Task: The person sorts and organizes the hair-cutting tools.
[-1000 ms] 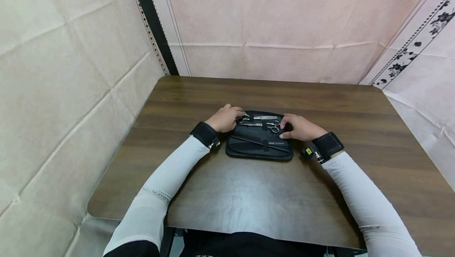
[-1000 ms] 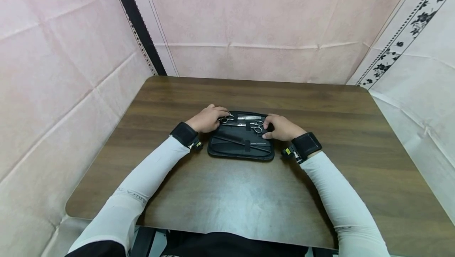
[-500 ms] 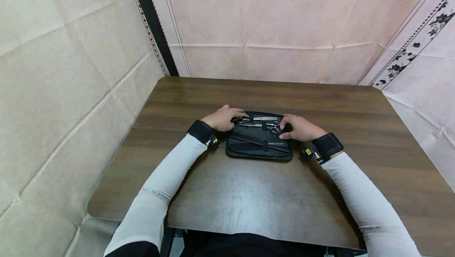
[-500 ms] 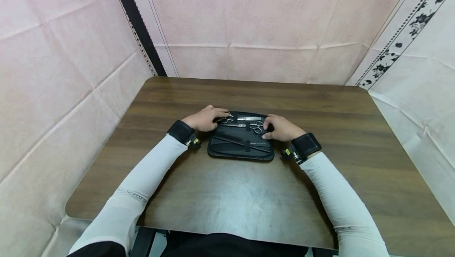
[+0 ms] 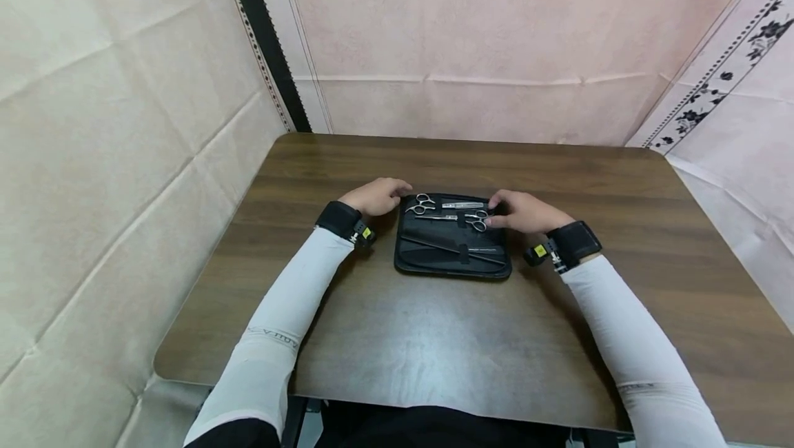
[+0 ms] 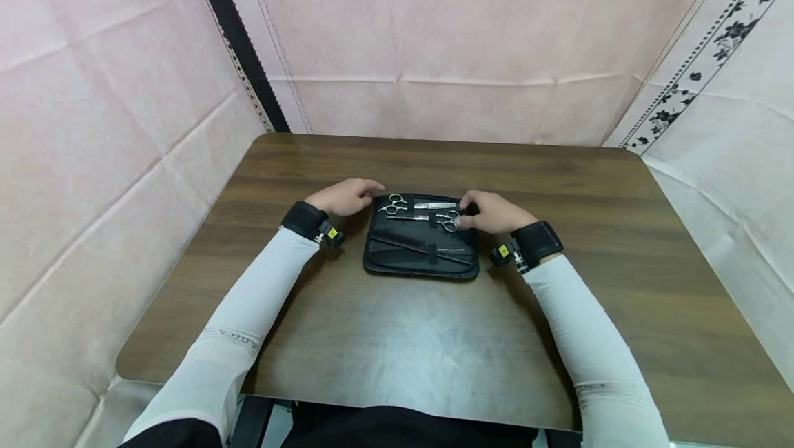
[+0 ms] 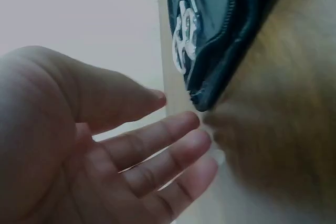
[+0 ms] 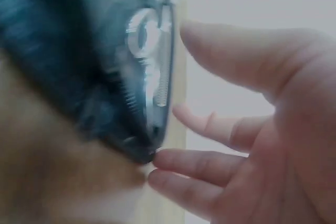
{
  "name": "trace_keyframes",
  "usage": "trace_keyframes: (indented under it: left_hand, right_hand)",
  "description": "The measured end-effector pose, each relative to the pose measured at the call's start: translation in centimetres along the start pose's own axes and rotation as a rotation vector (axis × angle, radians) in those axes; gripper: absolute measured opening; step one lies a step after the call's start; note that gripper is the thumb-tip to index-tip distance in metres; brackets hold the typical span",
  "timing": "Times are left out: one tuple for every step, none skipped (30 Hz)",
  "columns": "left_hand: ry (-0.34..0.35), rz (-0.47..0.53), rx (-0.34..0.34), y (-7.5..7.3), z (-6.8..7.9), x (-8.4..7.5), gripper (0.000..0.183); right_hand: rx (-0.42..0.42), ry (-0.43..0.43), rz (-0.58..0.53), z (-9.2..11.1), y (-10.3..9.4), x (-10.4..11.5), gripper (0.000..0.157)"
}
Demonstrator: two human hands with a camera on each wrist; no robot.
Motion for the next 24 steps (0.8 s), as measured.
trace_keyframes:
  left_hand:
    - [-0.009, -0.002, 0.003, -0.1, 0.0, 0.1, 0.045]
    - [-0.017, -0.006, 0.008, -0.2, 0.0, 0.1, 0.045]
    - [-0.025, -0.013, 0.014, -0.2, 0.1, 0.2, 0.045]
    - [-0.034, -0.019, 0.021, -0.3, 0.1, 0.2, 0.046]
    - [-0.04, -0.023, 0.03, -0.2, 0.0, 0.2, 0.046]
    - [-0.043, -0.03, 0.038, -0.2, -0.1, 0.3, 0.046]
    - [-0.046, -0.031, 0.043, -0.1, -0.2, 0.3, 0.046]
    - [-0.048, -0.031, 0.046, 0.0, -0.4, 0.3, 0.046]
    - [-0.049, -0.034, 0.047, 0.0, -0.6, 0.2, 0.046]
    - [-0.054, -0.036, 0.044, 0.1, -0.9, 0.2, 0.045]
    - [-0.058, -0.038, 0.042, 0.1, -1.1, 0.2, 0.044]
    - [-0.064, -0.041, 0.038, 0.2, -1.3, 0.3, 0.044]
    - [-0.072, -0.042, 0.032, 0.2, -1.5, 0.3, 0.043]
    - [-0.078, -0.048, 0.028, 0.2, -1.7, 0.3, 0.043]
    - [-0.086, -0.052, 0.02, 0.2, -1.8, 0.4, 0.042]
    - [-0.094, -0.049, 0.011, 0.2, -2.0, 0.4, 0.042]
    - [-0.102, -0.04, 0.002, 0.2, -2.1, 0.4, 0.041]
    - [-0.108, -0.029, -0.008, 0.2, -2.2, 0.4, 0.041]
    - [-0.116, -0.013, -0.017, 0.1, -2.3, 0.3, 0.04]
    - [-0.122, 0.002, -0.026, 0.1, -2.4, 0.3, 0.039]
    - [-0.129, 0.018, -0.034, 0.0, -2.5, 0.3, 0.038]
    - [-0.134, 0.027, -0.039, 0.0, -2.6, 0.2, 0.037]
    - [-0.141, 0.034, -0.043, -0.1, -2.6, 0.2, 0.036]
    - [-0.145, 0.034, -0.046, -0.1, -2.7, 0.2, 0.034]
  right_hand:
    - [-0.002, 0.009, -0.013, -0.4, -0.2, 0.1, 0.041]
    - [-0.004, 0.021, -0.024, -0.7, -0.3, 0.2, 0.042]
    - [-0.005, 0.029, -0.027, -1.1, -0.5, 0.2, 0.042]
    - [-0.006, 0.042, -0.027, -1.4, -0.6, 0.2, 0.042]
    - [-0.007, 0.06, -0.023, -1.7, -0.8, 0.1, 0.041]
    - [-0.006, 0.074, -0.023, -1.9, -0.9, 0.1, 0.041]
    - [-0.009, 0.089, -0.02, -2.1, -1.1, 0.0, 0.04]
    - [-0.013, 0.102, -0.023, -2.3, -1.3, -0.2, 0.039]
    - [-0.017, 0.119, -0.033, -2.4, -1.4, -0.3, 0.038]
    - [-0.015, 0.136, -0.051, -2.5, -1.4, -0.5, 0.038]
    - [-0.01, 0.151, -0.069, -2.6, -1.4, -0.6, 0.038]
    - [-0.003, 0.165, -0.091, -2.7, -1.3, -0.7, 0.039]
    - [0.006, 0.184, -0.115, -2.8, -1.2, -0.9, 0.04]
    - [0.018, 0.204, -0.14, -2.8, -1.0, -1.0, 0.041]
    - [0.028, 0.222, -0.162, -2.8, -0.9, -1.2, 0.042]
    - [0.037, 0.235, -0.176, -2.9, -0.7, -1.3, 0.042]
    - [0.041, 0.246, -0.183, -2.9, -0.7, -1.4, 0.043]
    - [0.042, 0.256, -0.186, -2.9, -0.7, -1.6, 0.043]
    - [0.042, 0.262, -0.183, -3.0, -0.7, -1.7, 0.042]
    - [0.04, 0.264, -0.176, -3.0, -0.7, -1.8, 0.042]
    - [0.036, 0.265, -0.169, -3.1, -0.7, -1.9, 0.042]
    - [0.034, 0.263, -0.158, -3.1, -0.7, -2.0, 0.041]
    - [0.033, 0.26, -0.153, -3.1, -0.8, -2.0, 0.04]
    - [0.032, 0.256, -0.148, -3.2, -0.8, -2.0, 0.039]
Point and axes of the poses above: each hand's wrist, its own z-axis away from the middle knuckle, its own y-axis out of the palm, x = y × z, the point moved 9 cm from there along -z, towards the middle knuckle, and after that the axes turned 14 degrees about -x, right-handed, at the moved point
